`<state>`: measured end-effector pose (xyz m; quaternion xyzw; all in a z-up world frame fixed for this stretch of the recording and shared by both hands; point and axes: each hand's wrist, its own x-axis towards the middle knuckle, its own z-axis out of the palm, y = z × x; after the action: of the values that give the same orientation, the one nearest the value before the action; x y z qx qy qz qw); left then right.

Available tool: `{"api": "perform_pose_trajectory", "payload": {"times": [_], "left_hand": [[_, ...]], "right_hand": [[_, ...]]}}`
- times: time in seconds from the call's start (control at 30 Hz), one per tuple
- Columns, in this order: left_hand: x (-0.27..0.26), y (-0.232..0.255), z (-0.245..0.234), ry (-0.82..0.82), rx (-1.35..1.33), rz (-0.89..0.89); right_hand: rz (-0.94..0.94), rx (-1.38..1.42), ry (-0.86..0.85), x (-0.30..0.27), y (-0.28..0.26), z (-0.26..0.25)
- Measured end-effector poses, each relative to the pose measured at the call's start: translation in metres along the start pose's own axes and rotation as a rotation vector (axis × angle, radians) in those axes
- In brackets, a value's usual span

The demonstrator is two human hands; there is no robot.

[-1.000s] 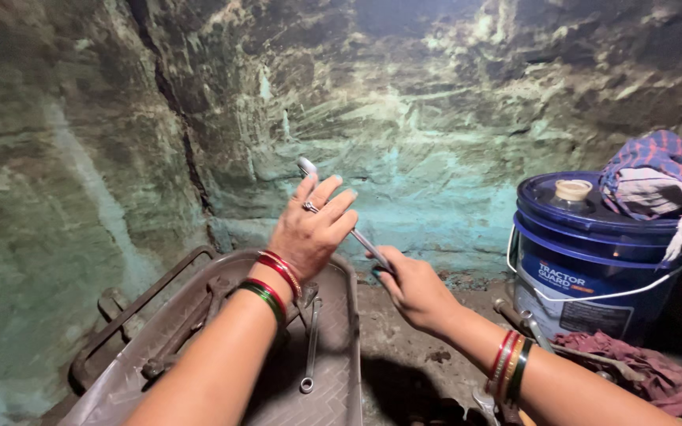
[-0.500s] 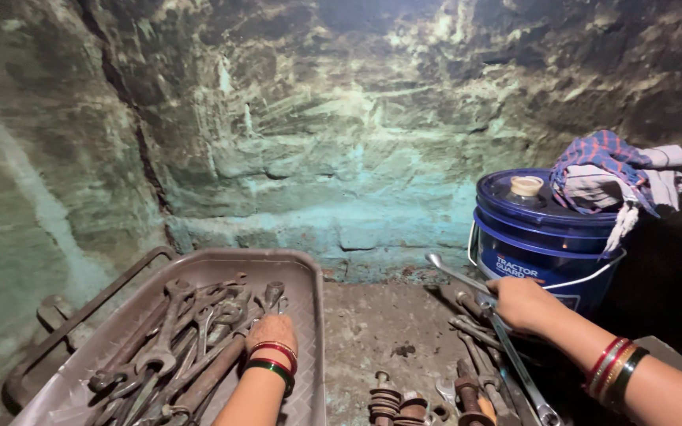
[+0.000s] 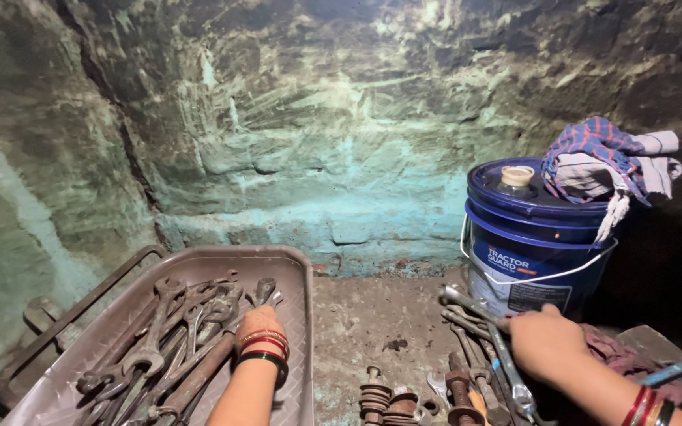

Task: The person organizes various mechanical parts by picking up wrenches, bolts, and nuts from the floor and placing them into a plastic tray. They also wipe items with a cloth and move a white tube.

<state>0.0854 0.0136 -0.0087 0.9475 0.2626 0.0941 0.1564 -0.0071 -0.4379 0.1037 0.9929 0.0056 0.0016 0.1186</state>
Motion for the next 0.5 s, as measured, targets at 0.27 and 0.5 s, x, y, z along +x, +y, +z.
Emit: {"api": "perform_pose_trajectory", "payload": {"times": [0.27, 0.5], "left_hand": [[0.024, 0.055, -0.018, 0.187, -0.404, -0.029], [-0.03, 0.163, -0.037, -0.274, -1.571, -0.027]], "right_hand": [[-0.011, -0.127, 0.006, -0.009, -0.012, -0.008], [-0.021, 0.11, -0.029, 0.007, -0.022, -0.026]]}}
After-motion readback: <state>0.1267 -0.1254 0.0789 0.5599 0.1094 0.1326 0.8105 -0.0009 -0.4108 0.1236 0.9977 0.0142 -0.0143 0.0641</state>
